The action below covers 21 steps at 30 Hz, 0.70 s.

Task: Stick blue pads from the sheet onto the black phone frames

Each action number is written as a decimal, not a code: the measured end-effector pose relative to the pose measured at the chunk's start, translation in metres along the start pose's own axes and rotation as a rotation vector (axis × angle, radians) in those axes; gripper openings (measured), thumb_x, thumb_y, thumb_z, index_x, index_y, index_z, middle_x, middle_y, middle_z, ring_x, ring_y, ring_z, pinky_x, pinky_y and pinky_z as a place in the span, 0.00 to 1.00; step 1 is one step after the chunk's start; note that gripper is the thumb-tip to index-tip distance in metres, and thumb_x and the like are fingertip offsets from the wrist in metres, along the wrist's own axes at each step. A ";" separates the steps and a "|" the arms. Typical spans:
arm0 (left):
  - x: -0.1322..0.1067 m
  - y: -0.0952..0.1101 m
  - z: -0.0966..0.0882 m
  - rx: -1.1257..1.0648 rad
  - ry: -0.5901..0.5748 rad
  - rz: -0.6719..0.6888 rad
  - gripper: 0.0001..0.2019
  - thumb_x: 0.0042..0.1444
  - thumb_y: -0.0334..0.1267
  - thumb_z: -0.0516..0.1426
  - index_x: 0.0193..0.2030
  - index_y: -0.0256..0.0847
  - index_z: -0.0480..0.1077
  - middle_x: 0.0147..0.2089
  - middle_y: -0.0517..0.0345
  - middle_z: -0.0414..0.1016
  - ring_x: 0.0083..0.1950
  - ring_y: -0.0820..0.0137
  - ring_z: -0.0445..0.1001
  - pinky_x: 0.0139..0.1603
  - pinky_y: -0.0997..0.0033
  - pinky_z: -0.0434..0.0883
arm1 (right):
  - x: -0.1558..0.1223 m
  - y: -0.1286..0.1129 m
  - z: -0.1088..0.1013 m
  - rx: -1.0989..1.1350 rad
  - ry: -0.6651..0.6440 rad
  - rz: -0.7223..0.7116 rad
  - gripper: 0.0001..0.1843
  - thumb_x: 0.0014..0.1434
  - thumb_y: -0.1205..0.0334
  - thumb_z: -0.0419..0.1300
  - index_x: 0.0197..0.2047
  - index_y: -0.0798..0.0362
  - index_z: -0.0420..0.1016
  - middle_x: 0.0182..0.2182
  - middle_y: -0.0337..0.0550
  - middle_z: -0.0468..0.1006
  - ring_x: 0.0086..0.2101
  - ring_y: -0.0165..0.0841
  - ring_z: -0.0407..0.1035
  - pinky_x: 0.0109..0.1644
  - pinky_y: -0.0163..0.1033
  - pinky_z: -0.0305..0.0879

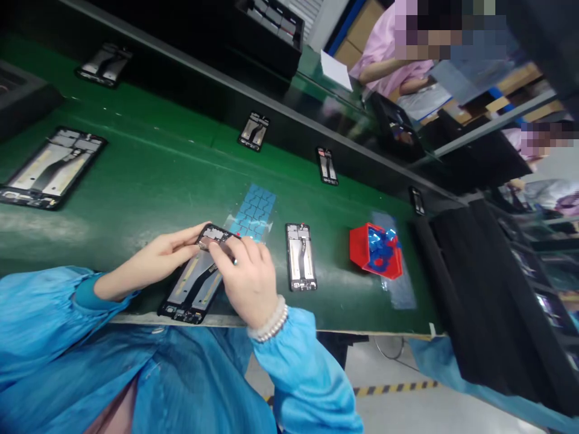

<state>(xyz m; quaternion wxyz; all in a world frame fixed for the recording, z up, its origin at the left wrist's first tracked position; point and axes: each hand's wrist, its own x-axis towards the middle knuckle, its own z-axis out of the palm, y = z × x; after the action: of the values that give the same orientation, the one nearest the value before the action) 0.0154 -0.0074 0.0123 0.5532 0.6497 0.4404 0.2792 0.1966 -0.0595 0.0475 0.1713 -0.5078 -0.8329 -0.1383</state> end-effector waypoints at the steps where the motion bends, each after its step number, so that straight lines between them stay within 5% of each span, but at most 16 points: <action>1: -0.001 -0.001 0.000 -0.008 0.000 -0.006 0.27 0.57 0.41 0.50 0.63 0.33 0.61 0.64 0.54 0.64 0.63 0.62 0.64 0.64 0.65 0.60 | 0.005 -0.011 0.006 -0.014 -0.010 -0.020 0.14 0.62 0.67 0.53 0.49 0.48 0.73 0.41 0.43 0.76 0.44 0.36 0.65 0.45 0.41 0.63; 5: -0.005 -0.004 -0.001 -0.004 -0.020 -0.013 0.28 0.58 0.41 0.49 0.64 0.32 0.59 0.64 0.53 0.63 0.64 0.62 0.63 0.64 0.64 0.60 | 0.010 -0.014 0.013 -0.052 -0.061 -0.057 0.15 0.62 0.66 0.53 0.51 0.48 0.71 0.44 0.44 0.74 0.47 0.37 0.62 0.48 0.43 0.60; 12: -0.007 0.000 -0.004 0.053 -0.038 0.055 0.27 0.60 0.43 0.48 0.65 0.36 0.58 0.65 0.56 0.62 0.64 0.62 0.62 0.65 0.63 0.57 | 0.016 0.006 -0.003 -0.075 -0.103 -0.148 0.17 0.62 0.65 0.54 0.52 0.39 0.69 0.44 0.41 0.72 0.50 0.37 0.58 0.54 0.45 0.57; 21: -0.011 -0.001 -0.003 0.077 -0.083 0.088 0.26 0.59 0.43 0.48 0.63 0.35 0.62 0.62 0.54 0.66 0.62 0.61 0.66 0.63 0.63 0.61 | 0.014 0.007 -0.004 -0.042 -0.115 -0.263 0.14 0.62 0.66 0.54 0.49 0.42 0.71 0.45 0.39 0.72 0.51 0.35 0.58 0.58 0.46 0.56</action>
<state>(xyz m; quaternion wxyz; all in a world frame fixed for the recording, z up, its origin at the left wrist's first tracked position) 0.0081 -0.0157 0.0136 0.5328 0.7003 0.3984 0.2589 0.1972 -0.0468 0.0579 0.0933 -0.4047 -0.8976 -0.1476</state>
